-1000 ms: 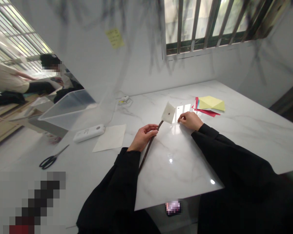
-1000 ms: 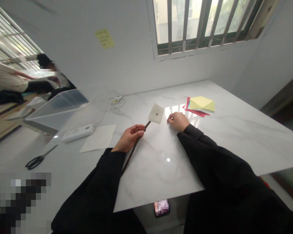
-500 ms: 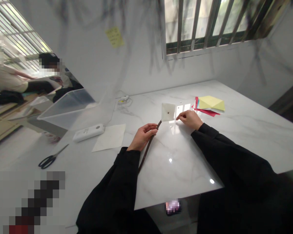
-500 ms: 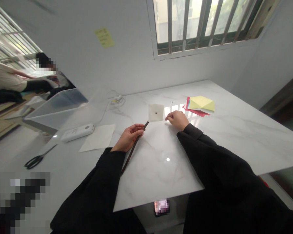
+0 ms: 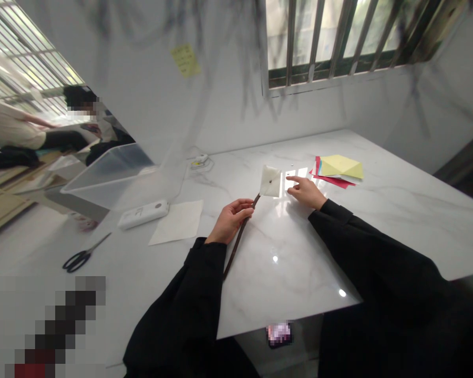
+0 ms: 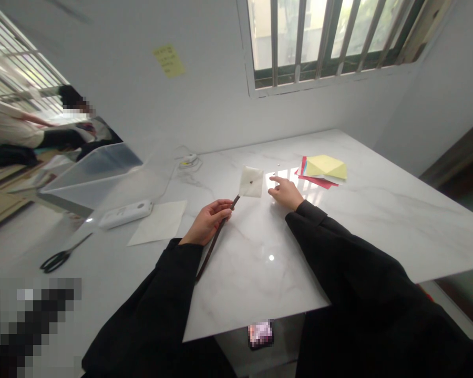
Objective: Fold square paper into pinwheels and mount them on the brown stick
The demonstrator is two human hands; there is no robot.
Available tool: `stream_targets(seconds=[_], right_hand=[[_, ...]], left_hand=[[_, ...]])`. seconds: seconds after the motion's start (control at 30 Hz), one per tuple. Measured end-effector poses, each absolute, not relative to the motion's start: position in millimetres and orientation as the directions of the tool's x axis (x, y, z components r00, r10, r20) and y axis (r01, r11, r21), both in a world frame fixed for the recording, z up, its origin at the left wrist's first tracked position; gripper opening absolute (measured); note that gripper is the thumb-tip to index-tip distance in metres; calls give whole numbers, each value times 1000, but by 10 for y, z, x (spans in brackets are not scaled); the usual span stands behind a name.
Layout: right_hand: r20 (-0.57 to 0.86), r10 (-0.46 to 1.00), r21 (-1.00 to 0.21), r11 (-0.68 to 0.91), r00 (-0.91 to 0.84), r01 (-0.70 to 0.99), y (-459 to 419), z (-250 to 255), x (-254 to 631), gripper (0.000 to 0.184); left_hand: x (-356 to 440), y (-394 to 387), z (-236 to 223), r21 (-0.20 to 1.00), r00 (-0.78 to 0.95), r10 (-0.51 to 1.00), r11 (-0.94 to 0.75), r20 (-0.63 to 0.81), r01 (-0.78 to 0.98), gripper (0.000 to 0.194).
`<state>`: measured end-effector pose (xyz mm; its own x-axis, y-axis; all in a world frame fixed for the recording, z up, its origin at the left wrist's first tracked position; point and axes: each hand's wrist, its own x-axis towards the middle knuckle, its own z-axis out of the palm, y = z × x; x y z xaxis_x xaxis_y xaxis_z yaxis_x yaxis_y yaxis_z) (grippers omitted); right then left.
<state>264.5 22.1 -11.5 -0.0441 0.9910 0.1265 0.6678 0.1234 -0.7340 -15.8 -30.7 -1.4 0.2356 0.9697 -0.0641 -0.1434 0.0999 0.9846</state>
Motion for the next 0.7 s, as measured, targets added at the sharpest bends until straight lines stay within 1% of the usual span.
stream_targets(seconds=[0.03, 0.1, 0.17, 0.23, 0.37, 0.4, 0.47, 0.5, 0.53, 0.63, 0.7], right_hand=[[77, 992, -758, 123, -100, 641, 216, -112, 2632, 55], [-2, 970, -786, 148, -241, 601, 203, -110, 2606, 45], [-25, 947, -788, 179, -321, 589, 192, -107, 2590, 37], [-5, 957, -777, 179, -290, 604, 189, -103, 2592, 34], [47, 991, -743, 119, -125, 658, 208, -101, 2623, 30], [55, 995, -746, 98, -87, 659, 214, -103, 2628, 32], [63, 997, -771, 75, -41, 632, 221, -111, 2629, 44], [59, 997, -785, 78, -51, 614, 222, -116, 2625, 49], [48, 995, -791, 91, -86, 605, 220, -119, 2620, 50], [11, 977, -764, 145, -211, 629, 204, -115, 2604, 36], [9, 976, -743, 153, -220, 652, 190, -101, 2601, 33]], left_hand=[[-155, -308, -12, 983, 229, 971, 102, -65, -150, 41], [-148, -309, -7, 982, 213, 975, 103, -68, -158, 42], [-142, -309, -5, 982, 202, 977, 102, -69, -157, 42], [-142, -307, -9, 983, 204, 977, 99, -67, -154, 42], [-156, -297, -30, 983, 212, 975, 102, -68, -151, 43], [-160, -295, -35, 983, 212, 975, 103, -70, -151, 43], [-165, -292, -40, 982, 212, 975, 107, -73, -153, 42], [-165, -291, -40, 982, 213, 974, 108, -73, -157, 42], [-164, -291, -38, 981, 214, 974, 109, -73, -161, 42], [-157, -292, -28, 979, 213, 974, 109, -71, -172, 42], [-153, -293, -24, 978, 214, 974, 112, -74, -175, 42]])
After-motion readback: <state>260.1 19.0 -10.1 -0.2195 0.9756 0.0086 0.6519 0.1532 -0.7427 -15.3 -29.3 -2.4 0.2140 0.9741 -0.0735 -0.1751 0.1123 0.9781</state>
